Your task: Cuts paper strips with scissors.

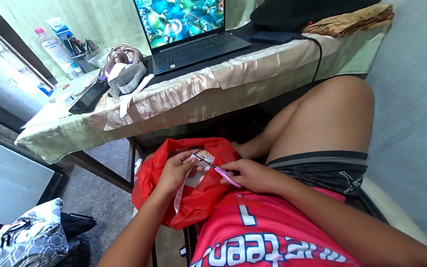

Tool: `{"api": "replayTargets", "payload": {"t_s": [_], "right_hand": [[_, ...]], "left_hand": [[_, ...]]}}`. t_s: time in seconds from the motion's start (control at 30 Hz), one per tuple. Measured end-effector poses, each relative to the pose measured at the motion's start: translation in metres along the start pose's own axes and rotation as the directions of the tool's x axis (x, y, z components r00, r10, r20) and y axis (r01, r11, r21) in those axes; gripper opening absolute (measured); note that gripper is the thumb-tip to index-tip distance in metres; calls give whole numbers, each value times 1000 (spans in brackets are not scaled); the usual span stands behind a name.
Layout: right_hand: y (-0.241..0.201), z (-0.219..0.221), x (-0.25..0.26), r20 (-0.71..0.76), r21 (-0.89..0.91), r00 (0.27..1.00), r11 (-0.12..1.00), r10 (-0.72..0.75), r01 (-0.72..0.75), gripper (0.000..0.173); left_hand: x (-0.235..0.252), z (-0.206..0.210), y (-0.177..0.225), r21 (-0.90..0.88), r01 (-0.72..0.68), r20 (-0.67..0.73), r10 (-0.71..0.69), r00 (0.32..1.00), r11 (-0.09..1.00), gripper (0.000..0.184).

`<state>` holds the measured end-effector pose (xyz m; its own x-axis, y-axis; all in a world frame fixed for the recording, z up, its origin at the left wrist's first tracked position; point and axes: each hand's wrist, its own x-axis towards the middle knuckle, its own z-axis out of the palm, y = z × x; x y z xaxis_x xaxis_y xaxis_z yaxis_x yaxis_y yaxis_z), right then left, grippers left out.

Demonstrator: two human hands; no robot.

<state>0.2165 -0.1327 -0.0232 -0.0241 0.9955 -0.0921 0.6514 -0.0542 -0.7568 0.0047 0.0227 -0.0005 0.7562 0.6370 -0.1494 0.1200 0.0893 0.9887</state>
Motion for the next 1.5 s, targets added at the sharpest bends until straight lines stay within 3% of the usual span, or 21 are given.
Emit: {"api": "replayTargets", "payload": {"t_s": [0.33, 0.73, 1.03, 1.5], "right_hand": [[-2, 1, 0, 35, 23, 999, 1000, -7, 6, 47], [-1, -1, 0, -8, -20, 1000, 1000, -7, 7, 33], [-6, 0, -1, 21, -25, 1000, 1000, -7, 8, 47], [0, 2, 0, -19, 22, 1000, 1000, -4, 5, 34]], "left_hand": [[0, 0, 0, -17, -1, 5, 1, 1000, 1000, 31], [0, 0, 0, 3, -5, -1, 5, 1000, 1000, 30], [-1, 0, 1, -21, -7, 1, 7, 1000, 1000, 31], [-1, 0, 1, -19, -12, -6, 12, 1000, 1000, 31]]}}
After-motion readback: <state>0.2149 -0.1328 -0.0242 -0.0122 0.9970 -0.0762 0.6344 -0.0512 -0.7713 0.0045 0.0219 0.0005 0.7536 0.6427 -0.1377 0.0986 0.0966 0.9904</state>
